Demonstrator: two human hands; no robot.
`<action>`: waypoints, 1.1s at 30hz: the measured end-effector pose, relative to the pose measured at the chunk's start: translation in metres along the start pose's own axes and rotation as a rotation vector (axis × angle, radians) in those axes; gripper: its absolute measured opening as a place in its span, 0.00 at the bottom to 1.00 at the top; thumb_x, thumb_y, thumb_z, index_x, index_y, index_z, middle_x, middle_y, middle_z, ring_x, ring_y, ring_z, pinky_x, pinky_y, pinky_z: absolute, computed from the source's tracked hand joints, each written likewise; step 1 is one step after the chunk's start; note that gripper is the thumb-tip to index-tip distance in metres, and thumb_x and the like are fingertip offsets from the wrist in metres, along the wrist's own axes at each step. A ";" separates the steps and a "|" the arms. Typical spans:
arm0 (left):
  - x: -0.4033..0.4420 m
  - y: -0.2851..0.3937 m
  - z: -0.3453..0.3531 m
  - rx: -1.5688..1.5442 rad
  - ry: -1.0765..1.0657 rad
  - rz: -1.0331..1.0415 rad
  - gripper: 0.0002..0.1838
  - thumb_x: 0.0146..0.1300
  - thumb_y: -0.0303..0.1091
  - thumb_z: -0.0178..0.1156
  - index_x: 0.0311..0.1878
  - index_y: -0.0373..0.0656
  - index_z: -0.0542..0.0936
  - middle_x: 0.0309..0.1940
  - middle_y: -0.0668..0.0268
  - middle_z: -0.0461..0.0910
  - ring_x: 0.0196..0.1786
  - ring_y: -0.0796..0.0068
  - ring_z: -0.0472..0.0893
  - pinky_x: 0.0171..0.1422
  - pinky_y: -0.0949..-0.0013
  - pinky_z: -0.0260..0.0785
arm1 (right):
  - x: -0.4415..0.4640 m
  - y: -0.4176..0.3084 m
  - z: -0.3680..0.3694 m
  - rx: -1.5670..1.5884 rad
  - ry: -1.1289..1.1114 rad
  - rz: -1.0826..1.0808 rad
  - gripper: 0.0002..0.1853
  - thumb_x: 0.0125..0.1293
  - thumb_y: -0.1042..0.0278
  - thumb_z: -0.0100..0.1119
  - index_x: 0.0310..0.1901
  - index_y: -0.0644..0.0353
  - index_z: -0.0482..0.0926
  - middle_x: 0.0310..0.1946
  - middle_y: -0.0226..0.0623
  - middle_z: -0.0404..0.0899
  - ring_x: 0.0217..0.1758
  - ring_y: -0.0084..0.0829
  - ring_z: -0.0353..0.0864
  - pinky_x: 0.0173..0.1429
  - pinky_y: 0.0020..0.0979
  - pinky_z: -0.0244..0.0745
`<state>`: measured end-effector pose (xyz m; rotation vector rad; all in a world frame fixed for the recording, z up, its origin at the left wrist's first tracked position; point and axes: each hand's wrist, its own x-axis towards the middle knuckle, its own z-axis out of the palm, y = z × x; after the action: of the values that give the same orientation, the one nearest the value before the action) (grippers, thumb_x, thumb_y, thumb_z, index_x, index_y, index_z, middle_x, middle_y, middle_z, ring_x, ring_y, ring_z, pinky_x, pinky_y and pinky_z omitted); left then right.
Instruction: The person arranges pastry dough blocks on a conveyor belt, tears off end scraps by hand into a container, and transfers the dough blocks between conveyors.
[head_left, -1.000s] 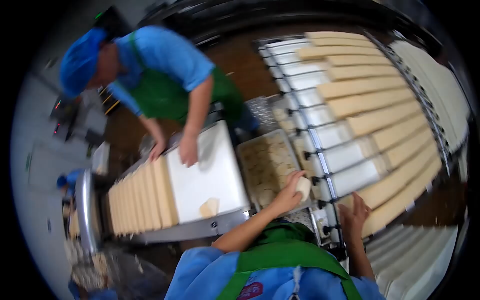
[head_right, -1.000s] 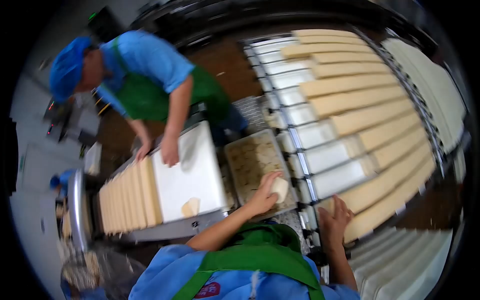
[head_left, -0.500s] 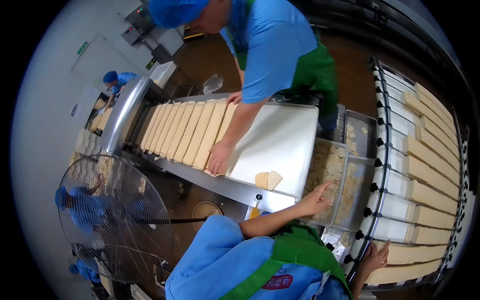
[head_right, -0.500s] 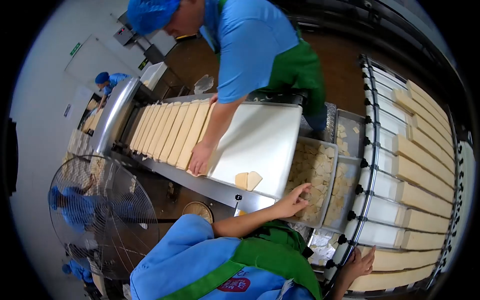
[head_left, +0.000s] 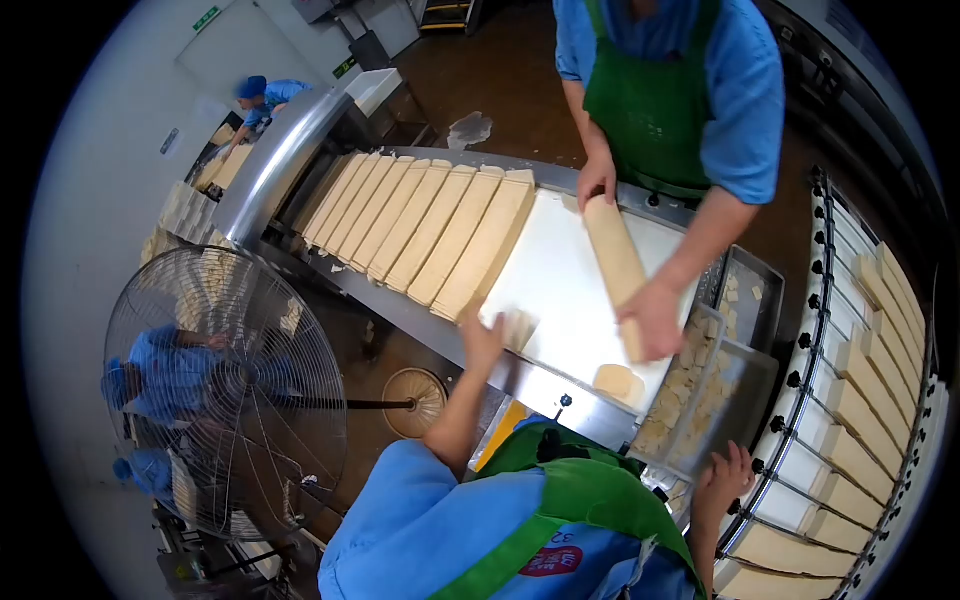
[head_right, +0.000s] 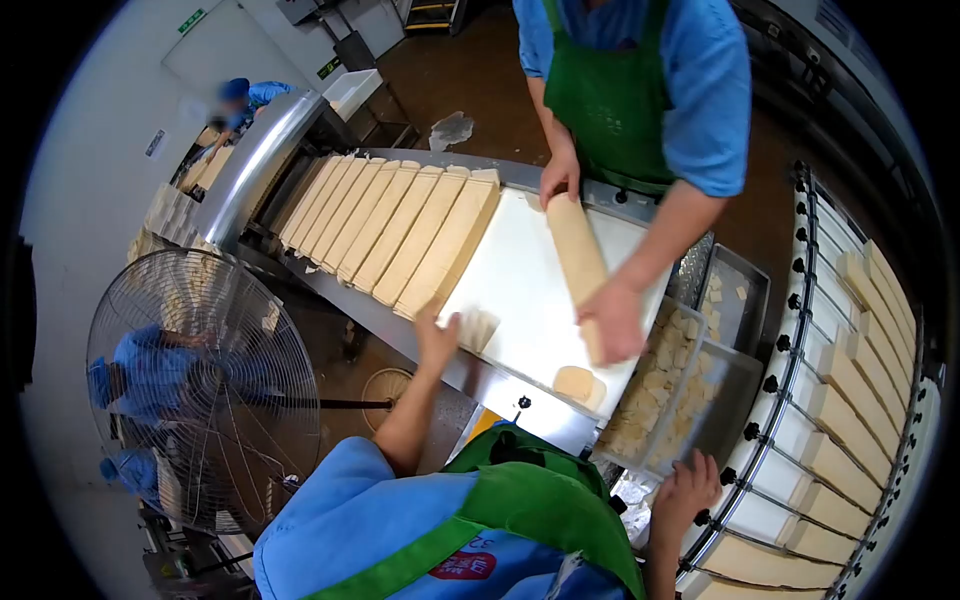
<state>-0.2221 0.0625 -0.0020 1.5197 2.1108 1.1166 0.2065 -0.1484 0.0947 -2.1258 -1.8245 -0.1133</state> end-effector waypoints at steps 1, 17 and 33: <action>0.011 -0.031 -0.002 0.218 0.117 0.033 0.33 0.55 0.35 0.66 0.62 0.35 0.65 0.55 0.46 0.66 0.56 0.54 0.68 0.58 0.58 0.66 | 0.012 -0.015 0.004 -0.004 0.001 -0.007 0.11 0.51 0.75 0.55 0.38 0.57 0.79 0.57 0.40 0.72 0.67 0.46 0.62 0.67 0.51 0.48; 0.068 -0.040 -0.022 0.146 -0.320 -0.233 0.49 0.44 0.37 0.73 0.65 0.29 0.54 0.54 0.39 0.63 0.54 0.39 0.70 0.60 0.52 0.67 | 0.198 -0.237 0.151 0.351 -0.107 -0.452 0.14 0.51 0.71 0.59 0.43 0.57 0.81 0.58 0.44 0.71 0.64 0.47 0.64 0.63 0.50 0.55; 0.073 -0.047 -0.019 0.489 -0.508 -0.062 0.53 0.49 0.60 0.67 0.64 0.26 0.55 0.48 0.45 0.69 0.38 0.51 0.82 0.35 0.58 0.78 | 0.395 -0.409 0.281 0.063 -0.404 -0.111 0.36 0.66 0.39 0.46 0.72 0.43 0.54 0.74 0.51 0.41 0.69 0.47 0.57 0.68 0.49 0.55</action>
<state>-0.2937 0.1148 -0.0106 1.6910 2.1149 0.1454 -0.1660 0.3593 0.0211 -2.1174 -2.1324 0.3692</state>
